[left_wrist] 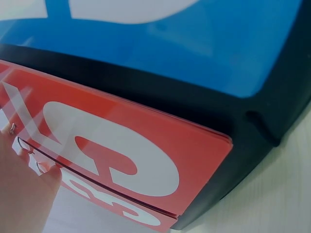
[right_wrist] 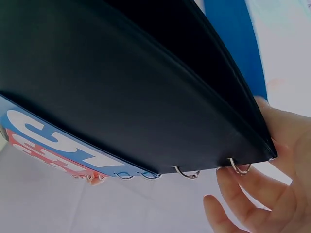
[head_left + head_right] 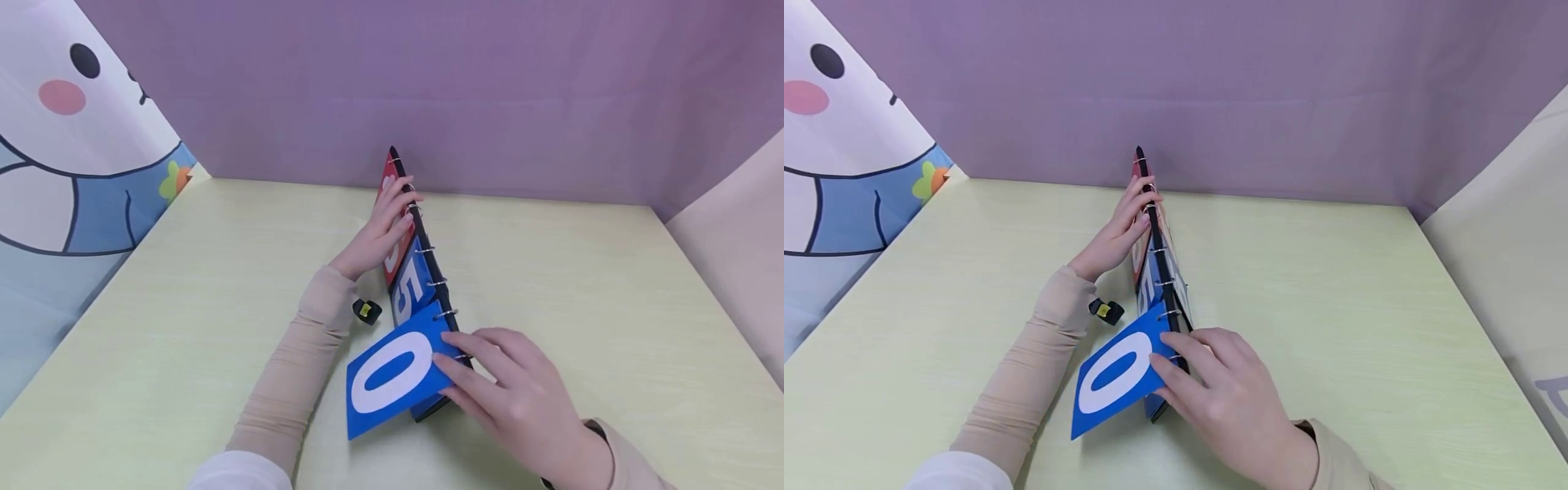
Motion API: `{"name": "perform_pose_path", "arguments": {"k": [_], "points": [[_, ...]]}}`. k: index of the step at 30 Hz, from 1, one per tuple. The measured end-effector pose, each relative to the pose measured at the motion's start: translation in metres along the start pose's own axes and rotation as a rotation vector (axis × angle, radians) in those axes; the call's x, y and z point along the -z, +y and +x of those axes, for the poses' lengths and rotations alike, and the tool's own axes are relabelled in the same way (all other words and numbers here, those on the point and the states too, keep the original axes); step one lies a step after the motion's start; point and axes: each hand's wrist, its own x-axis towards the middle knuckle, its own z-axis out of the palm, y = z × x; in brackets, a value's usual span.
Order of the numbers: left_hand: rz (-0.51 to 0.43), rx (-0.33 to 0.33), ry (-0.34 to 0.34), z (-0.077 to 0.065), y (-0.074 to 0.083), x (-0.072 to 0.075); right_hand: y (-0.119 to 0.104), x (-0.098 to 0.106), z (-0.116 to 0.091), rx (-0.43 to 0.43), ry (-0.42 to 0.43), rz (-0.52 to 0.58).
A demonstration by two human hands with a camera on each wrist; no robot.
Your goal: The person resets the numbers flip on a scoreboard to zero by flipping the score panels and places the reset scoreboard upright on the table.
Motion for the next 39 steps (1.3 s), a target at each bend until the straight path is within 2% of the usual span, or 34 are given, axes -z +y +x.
{"name": "perform_pose_path", "arguments": {"k": [8, 13, 19, 22, 26, 28, 29, 31, 34, 35, 37, 39], "points": [[-0.002, -0.008, -0.006, 0.001, 0.000, -0.001, -0.002, -0.001, 0.000, 0.044, -0.016, -0.035], [-0.013, -0.019, -0.005, 0.002, 0.000, -0.002, -0.003, -0.002, 0.000, 0.047, -0.057, -0.030], [-0.017, -0.018, -0.011, 0.002, 0.000, -0.003, -0.001, -0.003, 0.000, 0.059, -0.077, 0.018], [-0.018, -0.024, -0.006, 0.002, -0.001, -0.002, 0.004, -0.002, 0.000, 0.042, -0.095, 0.109], [-0.014, -0.021, 0.007, -0.001, -0.004, -0.001, 0.023, -0.003, 0.004, -0.015, -0.042, 0.378], [-0.009, -0.011, 0.011, -0.003, -0.007, 0.000, 0.037, -0.008, 0.007, -0.075, 0.011, 0.566], [-0.005, -0.003, 0.013, -0.004, -0.008, 0.000, 0.044, -0.011, 0.008, -0.134, 0.025, 0.668], [-0.004, 0.009, 0.019, -0.005, -0.009, 0.000, 0.063, -0.020, 0.010, -0.269, 0.023, 0.940], [-0.005, 0.023, 0.026, -0.007, -0.010, 0.001, 0.095, -0.038, 0.011, -0.547, -0.032, 1.461], [-0.004, 0.028, 0.027, -0.008, -0.010, 0.001, 0.105, -0.045, 0.012, -0.652, -0.054, 1.601], [-0.001, 0.026, 0.024, -0.009, -0.010, 0.001, 0.122, -0.060, 0.010, -0.818, -0.110, 1.778], [0.005, 0.023, 0.018, -0.009, -0.009, 0.001, 0.132, -0.072, 0.006, -0.938, -0.172, 1.816]]}}
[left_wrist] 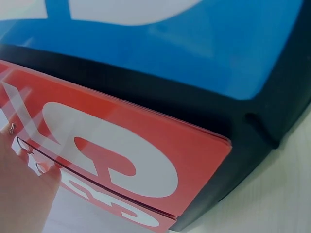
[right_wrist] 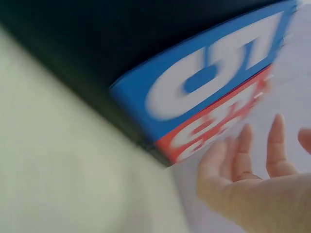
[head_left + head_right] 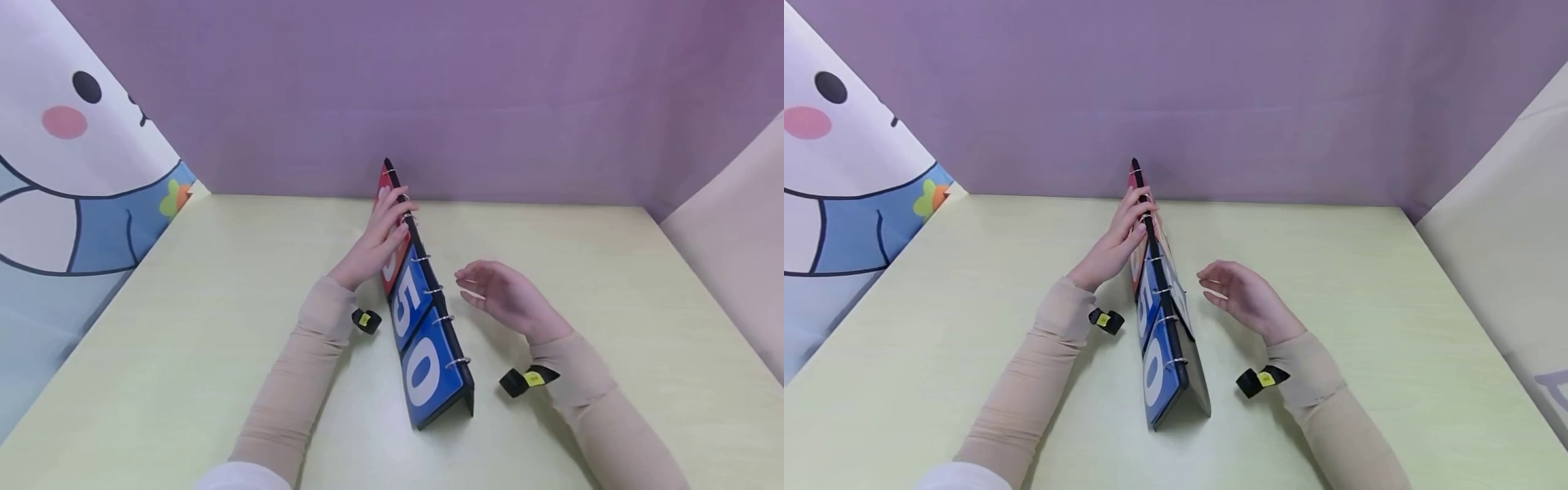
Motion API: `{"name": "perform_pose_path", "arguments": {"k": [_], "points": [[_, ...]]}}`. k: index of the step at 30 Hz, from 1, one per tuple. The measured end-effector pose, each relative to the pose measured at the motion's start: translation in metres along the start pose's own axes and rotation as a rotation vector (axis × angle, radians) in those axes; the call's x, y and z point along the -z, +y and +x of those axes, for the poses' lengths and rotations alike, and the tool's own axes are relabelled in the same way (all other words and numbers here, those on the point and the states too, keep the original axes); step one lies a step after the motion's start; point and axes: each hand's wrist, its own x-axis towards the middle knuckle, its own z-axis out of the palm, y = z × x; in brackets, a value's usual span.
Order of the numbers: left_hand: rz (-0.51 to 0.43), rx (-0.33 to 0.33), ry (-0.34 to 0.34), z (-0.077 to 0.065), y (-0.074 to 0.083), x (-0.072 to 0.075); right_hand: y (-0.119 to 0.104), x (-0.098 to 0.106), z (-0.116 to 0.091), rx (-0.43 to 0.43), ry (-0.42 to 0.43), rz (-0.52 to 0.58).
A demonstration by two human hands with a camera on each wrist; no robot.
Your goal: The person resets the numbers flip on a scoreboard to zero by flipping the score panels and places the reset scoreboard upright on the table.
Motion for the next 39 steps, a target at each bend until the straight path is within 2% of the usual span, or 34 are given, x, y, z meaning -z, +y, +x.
{"name": "perform_pose_path", "arguments": {"k": [2, 5, 11, 15, 21, 26, 30, 35, 39], "points": [[-0.002, -0.009, -0.002, 0.001, 0.001, 0.000, 0.007, 0.007, 0.005, -0.060, 0.019, -0.046], [-0.008, -0.022, 0.000, 0.003, 0.003, -0.001, 0.014, 0.013, 0.010, -0.107, 0.032, -0.099], [-0.018, -0.017, -0.009, 0.005, 0.006, -0.003, 0.018, 0.016, 0.011, -0.151, 0.033, -0.100], [-0.019, -0.024, -0.007, 0.005, 0.006, -0.005, 0.018, 0.017, 0.011, -0.148, -0.010, -0.120], [-0.019, -0.044, -0.010, 0.007, 0.007, -0.003, 0.019, 0.017, 0.011, -0.155, -0.009, -0.034], [-0.007, -0.043, -0.013, 0.007, 0.008, -0.002, 0.020, 0.019, 0.013, -0.185, 0.074, 0.083], [-0.008, -0.037, -0.011, 0.007, 0.008, -0.002, 0.020, 0.024, 0.011, -0.156, 0.148, 0.132], [-0.012, -0.027, -0.016, 0.007, 0.009, -0.002, 0.017, 0.028, 0.007, -0.081, 0.207, 0.094], [-0.010, -0.017, -0.019, 0.006, 0.011, -0.002, 0.012, 0.027, 0.005, -0.036, 0.316, 0.030]]}}
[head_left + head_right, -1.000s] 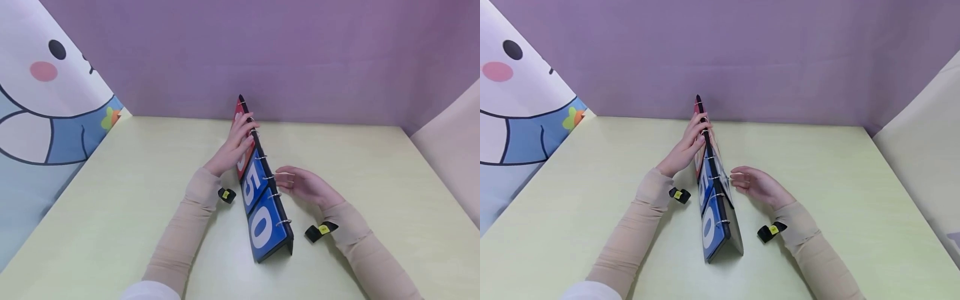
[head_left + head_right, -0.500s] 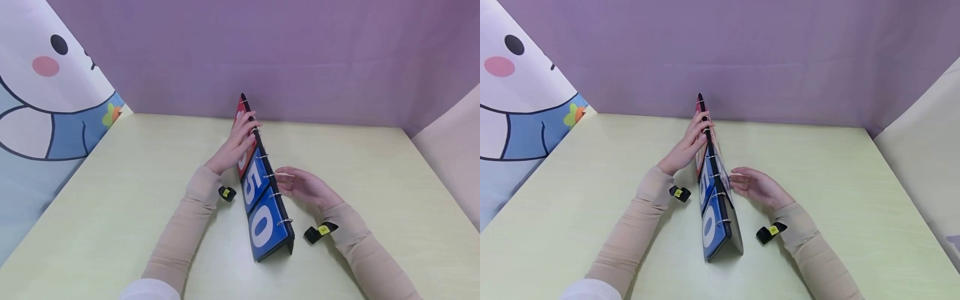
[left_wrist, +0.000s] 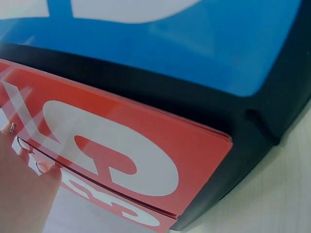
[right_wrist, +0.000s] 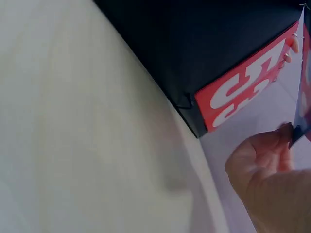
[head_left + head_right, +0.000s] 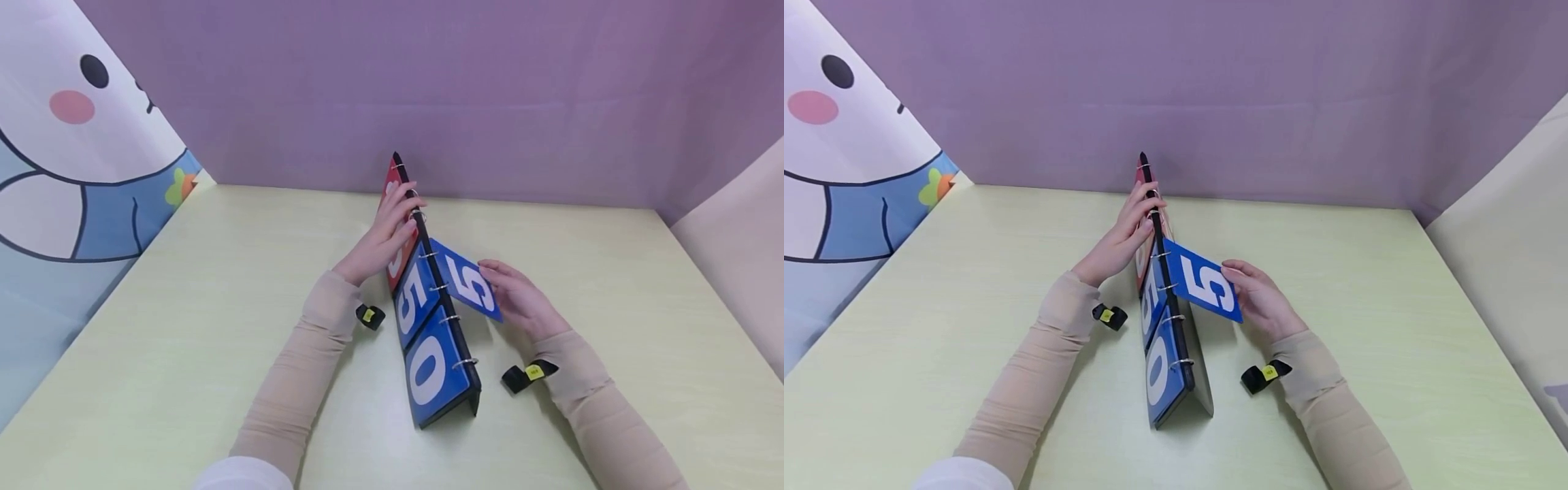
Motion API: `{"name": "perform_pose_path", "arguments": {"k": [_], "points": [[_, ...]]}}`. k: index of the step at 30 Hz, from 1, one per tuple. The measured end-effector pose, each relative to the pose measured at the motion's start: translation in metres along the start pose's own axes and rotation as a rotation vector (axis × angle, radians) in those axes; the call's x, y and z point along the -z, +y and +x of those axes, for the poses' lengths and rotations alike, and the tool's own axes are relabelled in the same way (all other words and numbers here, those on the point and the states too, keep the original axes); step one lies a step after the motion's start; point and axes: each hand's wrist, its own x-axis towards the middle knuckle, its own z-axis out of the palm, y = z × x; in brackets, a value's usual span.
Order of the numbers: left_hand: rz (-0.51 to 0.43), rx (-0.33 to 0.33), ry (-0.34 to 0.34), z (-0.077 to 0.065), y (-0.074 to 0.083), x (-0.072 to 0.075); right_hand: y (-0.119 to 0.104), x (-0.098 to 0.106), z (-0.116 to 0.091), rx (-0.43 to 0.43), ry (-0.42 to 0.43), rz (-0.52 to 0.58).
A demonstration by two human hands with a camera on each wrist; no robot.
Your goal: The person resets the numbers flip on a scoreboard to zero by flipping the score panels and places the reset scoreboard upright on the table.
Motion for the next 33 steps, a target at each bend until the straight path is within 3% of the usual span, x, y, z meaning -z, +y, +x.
{"name": "perform_pose_path", "arguments": {"k": [8, 12, 16, 24, 27, 33], "points": [[0.007, 0.024, -0.007, -0.001, 0.001, -0.001, -0.008, -0.003, -0.005, 0.167, 0.190, -0.249], [0.005, 0.025, -0.005, -0.001, 0.001, -0.001, -0.009, -0.005, -0.007, 0.253, 0.271, -0.488], [0.002, 0.024, -0.001, -0.001, 0.001, -0.001, -0.011, -0.007, -0.008, 0.273, 0.362, -0.721], [0.001, 0.027, 0.000, -0.001, 0.000, -0.001, -0.014, -0.014, -0.012, 0.348, 0.447, -0.935], [0.002, 0.023, 0.000, -0.001, 0.000, 0.000, -0.014, -0.014, -0.012, 0.397, 0.454, -0.957], [0.003, 0.015, 0.002, -0.001, -0.001, 0.000, -0.013, -0.009, -0.010, 0.381, 0.373, -0.795]]}}
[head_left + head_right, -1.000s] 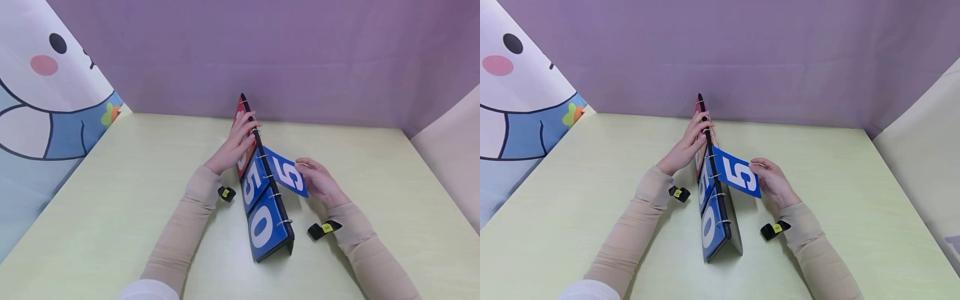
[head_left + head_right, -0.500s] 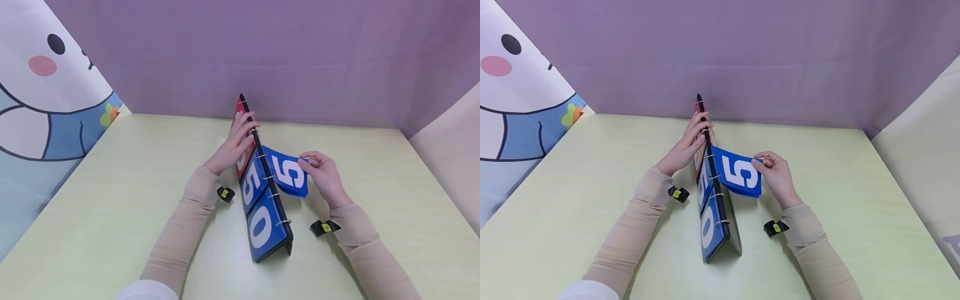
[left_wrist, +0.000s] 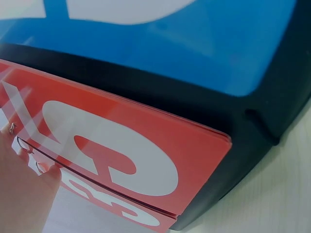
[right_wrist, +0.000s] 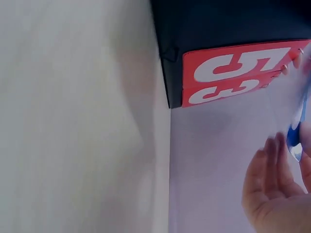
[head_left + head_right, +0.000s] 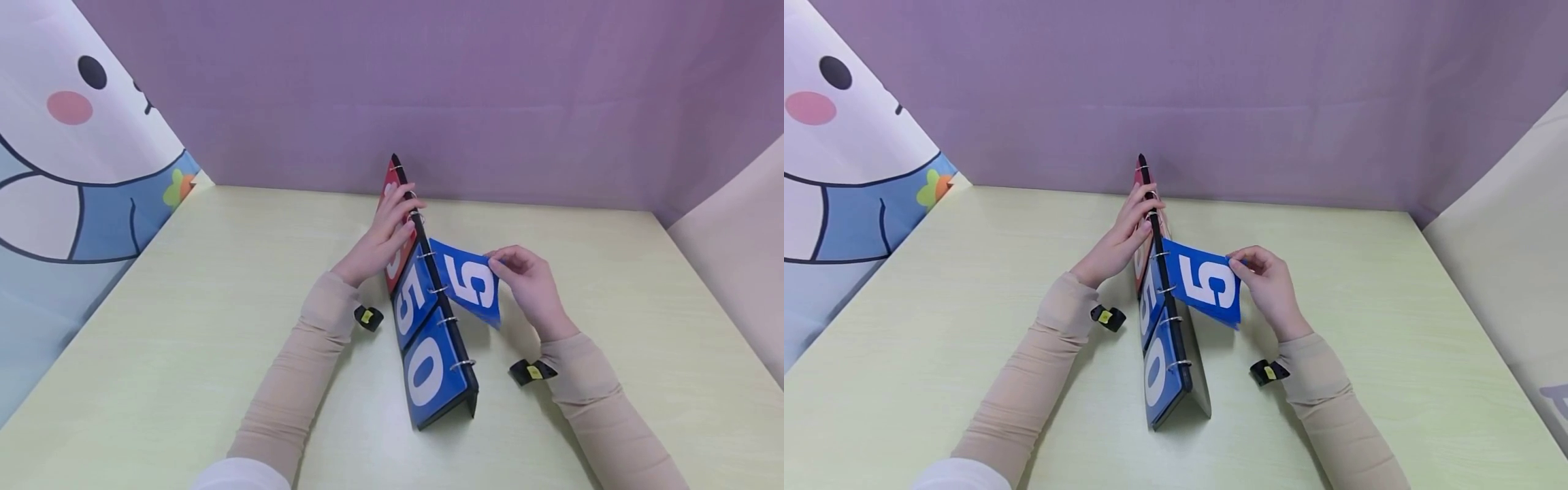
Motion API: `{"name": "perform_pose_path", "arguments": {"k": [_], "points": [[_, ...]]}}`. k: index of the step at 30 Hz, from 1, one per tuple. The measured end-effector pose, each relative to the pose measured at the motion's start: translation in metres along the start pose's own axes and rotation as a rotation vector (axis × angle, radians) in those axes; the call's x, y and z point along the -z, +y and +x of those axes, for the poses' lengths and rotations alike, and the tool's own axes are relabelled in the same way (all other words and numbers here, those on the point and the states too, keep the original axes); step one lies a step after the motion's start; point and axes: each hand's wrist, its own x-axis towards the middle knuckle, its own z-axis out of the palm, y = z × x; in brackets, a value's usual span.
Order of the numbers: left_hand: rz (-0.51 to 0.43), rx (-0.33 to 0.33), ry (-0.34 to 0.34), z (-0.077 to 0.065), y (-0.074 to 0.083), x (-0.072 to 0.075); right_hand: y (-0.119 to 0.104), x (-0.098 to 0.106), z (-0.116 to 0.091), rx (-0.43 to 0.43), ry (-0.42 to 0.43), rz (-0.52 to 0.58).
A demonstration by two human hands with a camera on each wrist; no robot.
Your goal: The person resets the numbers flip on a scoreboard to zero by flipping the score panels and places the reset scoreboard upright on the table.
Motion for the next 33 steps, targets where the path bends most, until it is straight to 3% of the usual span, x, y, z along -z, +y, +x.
{"name": "perform_pose_path", "arguments": {"k": [7, 13, 21, 24, 28, 30, 33], "points": [[-0.007, 0.003, 0.002, 0.000, 0.000, 0.000, -0.001, 0.008, 0.001, -0.050, -0.051, 0.081], [-0.010, 0.000, 0.000, 0.000, -0.002, -0.001, -0.011, 0.022, -0.001, -0.114, -0.180, 0.138], [-0.008, 0.009, 0.003, -0.001, -0.001, 0.000, -0.030, 0.046, -0.008, -0.112, -0.221, 0.412], [-0.008, 0.014, 0.009, -0.001, -0.001, -0.001, -0.037, 0.049, -0.014, -0.018, -0.135, 0.564], [-0.003, 0.020, 0.009, -0.001, -0.003, -0.002, -0.054, 0.041, -0.025, 0.168, 0.084, 0.718], [0.000, 0.018, 0.006, 0.000, -0.004, -0.003, -0.063, 0.034, -0.032, 0.255, 0.169, 0.679], [-0.002, 0.016, 0.004, 0.000, -0.004, -0.005, -0.076, 0.023, -0.042, 0.367, 0.200, 0.593]]}}
